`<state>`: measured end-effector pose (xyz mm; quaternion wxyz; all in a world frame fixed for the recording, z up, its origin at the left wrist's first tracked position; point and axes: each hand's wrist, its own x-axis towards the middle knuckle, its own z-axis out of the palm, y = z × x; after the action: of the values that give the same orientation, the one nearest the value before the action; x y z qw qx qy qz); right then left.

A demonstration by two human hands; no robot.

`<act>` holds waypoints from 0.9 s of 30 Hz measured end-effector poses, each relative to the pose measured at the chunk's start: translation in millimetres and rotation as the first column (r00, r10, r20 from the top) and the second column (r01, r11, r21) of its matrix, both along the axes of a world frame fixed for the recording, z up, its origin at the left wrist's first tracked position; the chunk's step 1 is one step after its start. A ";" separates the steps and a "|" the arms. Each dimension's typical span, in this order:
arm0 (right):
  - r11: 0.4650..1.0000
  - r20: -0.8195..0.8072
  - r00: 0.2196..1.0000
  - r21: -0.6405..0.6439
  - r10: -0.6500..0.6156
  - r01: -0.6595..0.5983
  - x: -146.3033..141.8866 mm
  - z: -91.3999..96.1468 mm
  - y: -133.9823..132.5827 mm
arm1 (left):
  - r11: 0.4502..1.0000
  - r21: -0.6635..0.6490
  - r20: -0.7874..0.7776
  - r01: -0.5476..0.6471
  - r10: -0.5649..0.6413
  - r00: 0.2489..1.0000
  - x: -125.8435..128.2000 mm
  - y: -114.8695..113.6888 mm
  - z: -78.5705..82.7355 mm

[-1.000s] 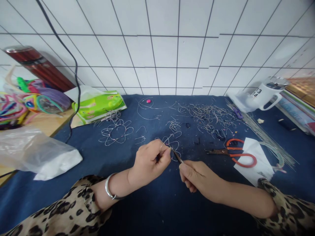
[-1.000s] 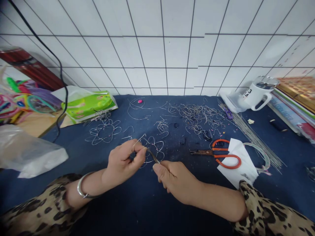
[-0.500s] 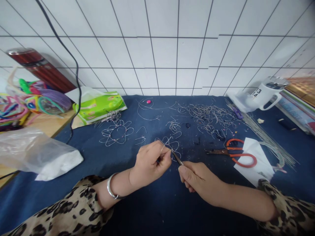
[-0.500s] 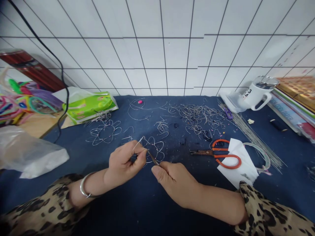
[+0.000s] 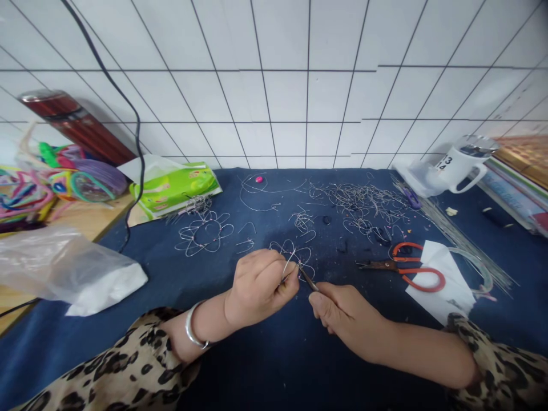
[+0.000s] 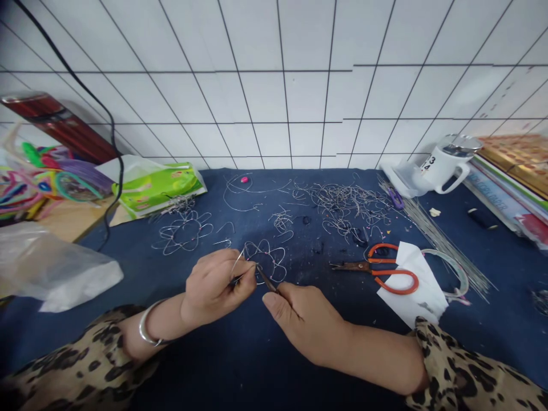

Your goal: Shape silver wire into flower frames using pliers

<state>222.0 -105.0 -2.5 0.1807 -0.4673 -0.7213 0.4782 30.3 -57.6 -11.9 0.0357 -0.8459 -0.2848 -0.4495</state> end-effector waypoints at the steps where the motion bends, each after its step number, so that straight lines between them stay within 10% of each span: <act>1: 1.000 0.010 1.000 0.023 -0.004 0.004 0.1 0.3 0.0 | 1.000 -0.006 -0.001 0.002 -0.002 1.000 0.4 -0.4 0.8; 13: 0.985 0.107 0.993 0.172 -0.053 0.034 -1.1 0.1 5.2 | 0.993 -0.114 -0.021 -0.012 0.010 1.000 -2.7 -2.6 0.2; 20: 0.920 -0.213 0.970 -0.392 -0.115 0.023 -4.3 3.6 1.4 | 0.979 -0.202 -0.058 -0.005 -0.007 0.998 -4.5 -0.7 -3.8; 27: 0.834 -0.423 0.883 -0.547 -0.205 -0.069 1.0 6.9 -8.6 | 0.888 -0.433 0.009 0.157 -0.170 0.985 -1.5 -2.9 6.0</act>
<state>223.0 -113.6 4.4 0.2242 -0.3967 -0.4719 0.7548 28.9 -60.6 -5.9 -0.1866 -0.8601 -0.3045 -0.3643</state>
